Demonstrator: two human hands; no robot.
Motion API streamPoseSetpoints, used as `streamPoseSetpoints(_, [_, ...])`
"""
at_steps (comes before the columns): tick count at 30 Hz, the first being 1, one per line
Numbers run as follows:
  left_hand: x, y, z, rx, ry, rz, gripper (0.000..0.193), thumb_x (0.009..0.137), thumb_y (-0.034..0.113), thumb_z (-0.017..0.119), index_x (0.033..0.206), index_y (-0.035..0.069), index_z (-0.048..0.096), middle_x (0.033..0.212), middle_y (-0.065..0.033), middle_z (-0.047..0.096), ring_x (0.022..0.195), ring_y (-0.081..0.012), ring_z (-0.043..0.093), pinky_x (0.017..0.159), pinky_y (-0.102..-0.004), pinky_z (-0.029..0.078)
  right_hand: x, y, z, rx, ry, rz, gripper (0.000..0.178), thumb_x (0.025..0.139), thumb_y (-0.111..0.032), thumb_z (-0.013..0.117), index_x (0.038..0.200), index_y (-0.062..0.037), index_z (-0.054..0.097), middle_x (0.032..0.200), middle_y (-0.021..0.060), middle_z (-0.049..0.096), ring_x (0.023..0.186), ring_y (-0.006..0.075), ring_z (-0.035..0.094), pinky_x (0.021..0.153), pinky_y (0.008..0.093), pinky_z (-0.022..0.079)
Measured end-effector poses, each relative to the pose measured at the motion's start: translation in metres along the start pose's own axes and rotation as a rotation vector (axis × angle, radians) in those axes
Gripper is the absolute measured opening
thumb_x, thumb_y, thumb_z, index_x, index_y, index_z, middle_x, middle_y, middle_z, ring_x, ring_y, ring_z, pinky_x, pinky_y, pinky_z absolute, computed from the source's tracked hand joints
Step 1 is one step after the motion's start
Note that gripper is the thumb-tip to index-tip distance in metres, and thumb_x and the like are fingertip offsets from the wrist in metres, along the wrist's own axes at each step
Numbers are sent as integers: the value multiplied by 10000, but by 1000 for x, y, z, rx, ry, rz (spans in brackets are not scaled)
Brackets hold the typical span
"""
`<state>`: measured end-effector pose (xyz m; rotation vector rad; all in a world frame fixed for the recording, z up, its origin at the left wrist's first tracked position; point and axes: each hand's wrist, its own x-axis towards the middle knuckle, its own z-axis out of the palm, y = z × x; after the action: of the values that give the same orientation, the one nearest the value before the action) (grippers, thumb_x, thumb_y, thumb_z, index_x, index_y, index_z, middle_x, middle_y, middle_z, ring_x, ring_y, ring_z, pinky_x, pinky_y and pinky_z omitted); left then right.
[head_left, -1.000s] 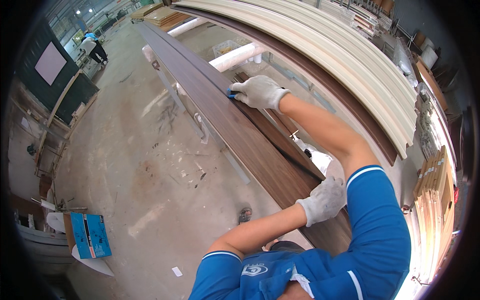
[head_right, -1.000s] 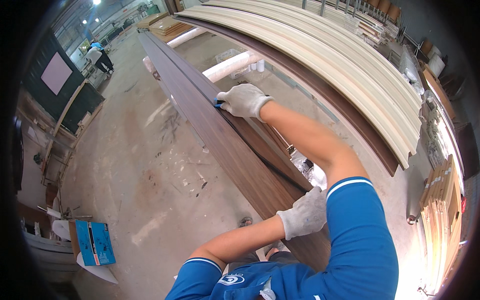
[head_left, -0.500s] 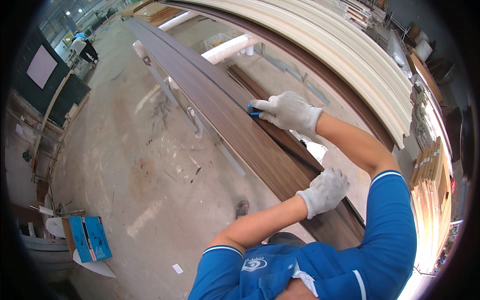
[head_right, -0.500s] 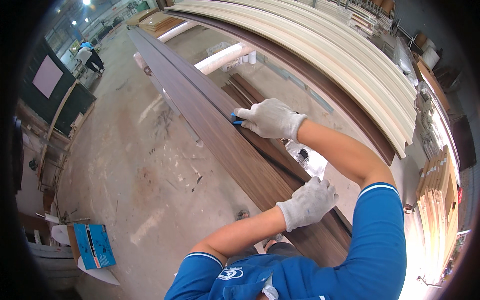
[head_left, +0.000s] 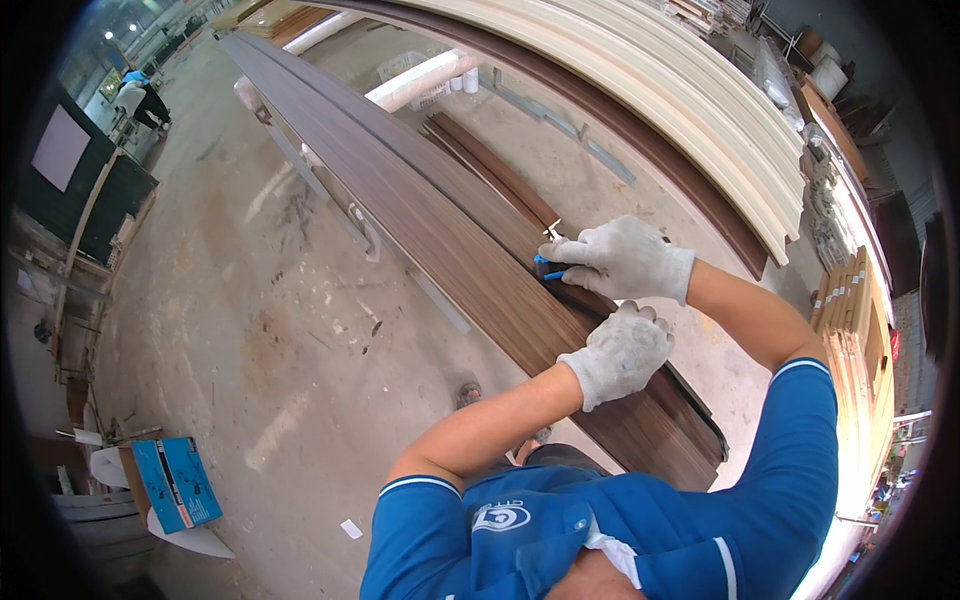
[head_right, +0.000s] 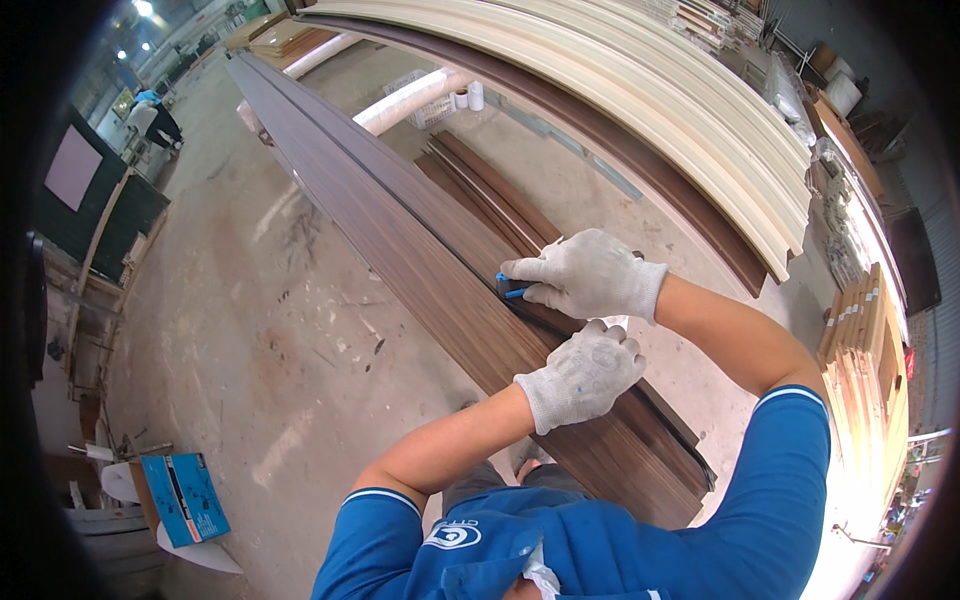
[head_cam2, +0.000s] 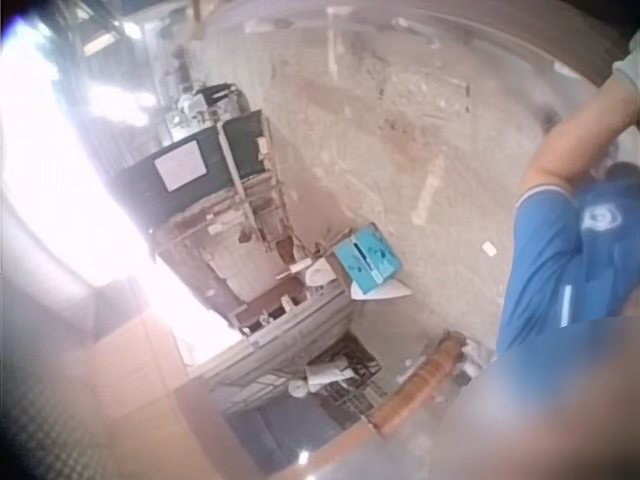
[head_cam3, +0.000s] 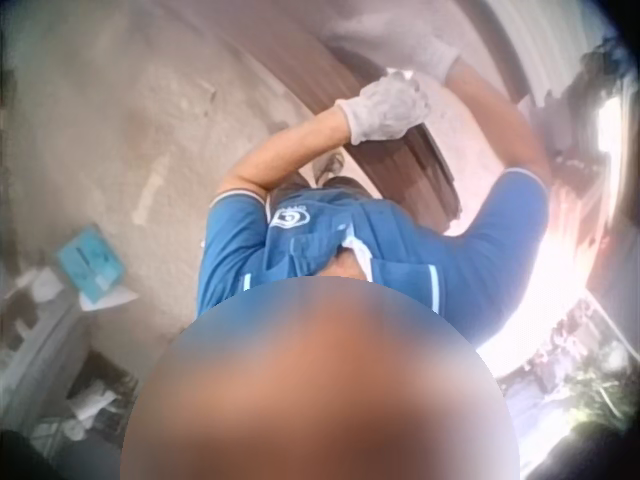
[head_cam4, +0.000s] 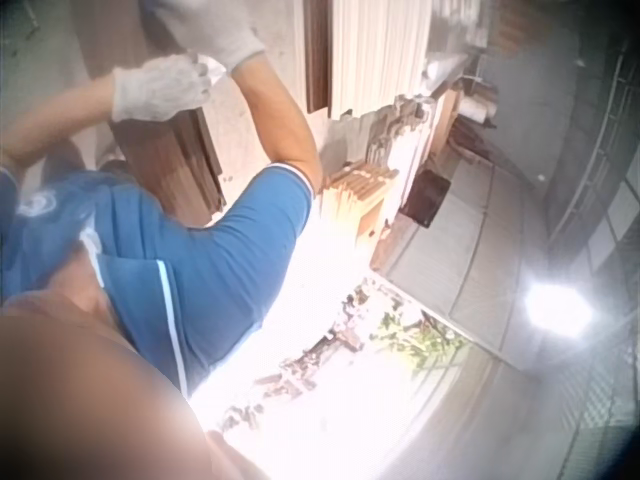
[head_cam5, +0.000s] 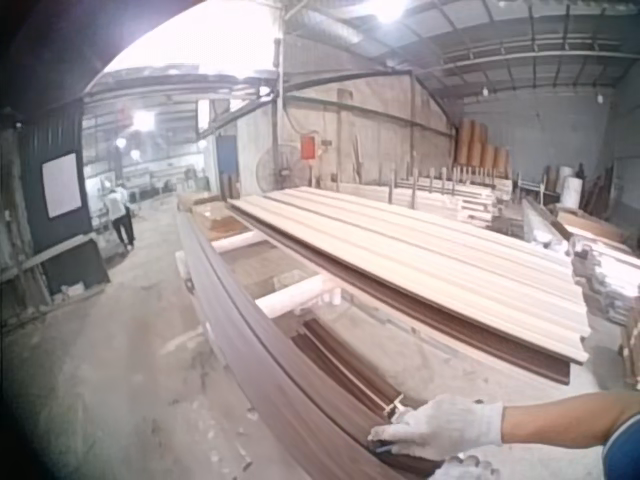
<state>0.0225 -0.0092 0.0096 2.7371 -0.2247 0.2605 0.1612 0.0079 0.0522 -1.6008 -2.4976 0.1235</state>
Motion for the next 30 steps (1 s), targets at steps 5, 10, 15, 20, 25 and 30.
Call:
streamPoseSetpoints(5, [1, 1, -5, 27, -10, 4, 222, 795, 105, 659, 997, 22, 703, 1015, -142, 683, 1003, -316, 662, 904, -444, 521, 55, 7, 18, 59, 146, 121, 299, 1009, -312, 628, 1273, -172, 654, 818, 134, 722, 748, 352, 720, 666, 495, 553])
streamPoseSetpoints(10, [1, 1, -2, 54, -12, -2, 222, 796, 108, 658, 992, 20, 713, 1029, -149, 686, 1003, -326, 659, 918, -451, 519, 167, 26, 17, -18, 115, 160, 212, 1017, -280, 575, 1142, -134, 662, 802, 182, 713, 807, 394, 715, 749, 540, 543])
streamPoseSetpoints(15, [0, 0, 2, 7, -2, -18, 234, 813, 115, 652, 1013, 1, 695, 1059, -175, 675, 1007, -348, 660, 945, -476, 519, 157, 27, 19, -40, 91, 129, 186, 1011, -271, 583, 1092, -118, 651, 771, 183, 692, 789, 399, 708, 735, 545, 533])
streamPoseSetpoints(20, [1, -3, 1, 9, -22, 31, 198, 828, 105, 628, 997, 22, 689, 1033, -158, 686, 1002, -336, 669, 924, -485, 528, 62, 8, 16, -28, 49, 100, 263, 996, -315, 643, 1196, -143, 639, 720, 148, 681, 718, 369, 703, 670, 508, 539])
streamPoseSetpoints(25, [-2, 6, -2, -6, 8, -21, 177, 817, 112, 642, 958, 18, 692, 1006, -177, 685, 1001, -340, 669, 832, -431, 555, -33, -8, 5, 86, 15, 27, 361, 972, -316, 687, 1307, -189, 642, 764, 156, 708, 750, 345, 719, 702, 467, 567])
streamPoseSetpoints(30, [5, 7, -2, -13, 100, -2, 88, 872, 102, 633, 888, 31, 681, 925, -151, 687, 936, -353, 678, 828, -464, 521, -114, -1, 17, 945, 319, 530, 496, 926, -396, 792, 1320, -118, 675, 974, 11, 743, 768, 152, 692, 746, 310, 551])
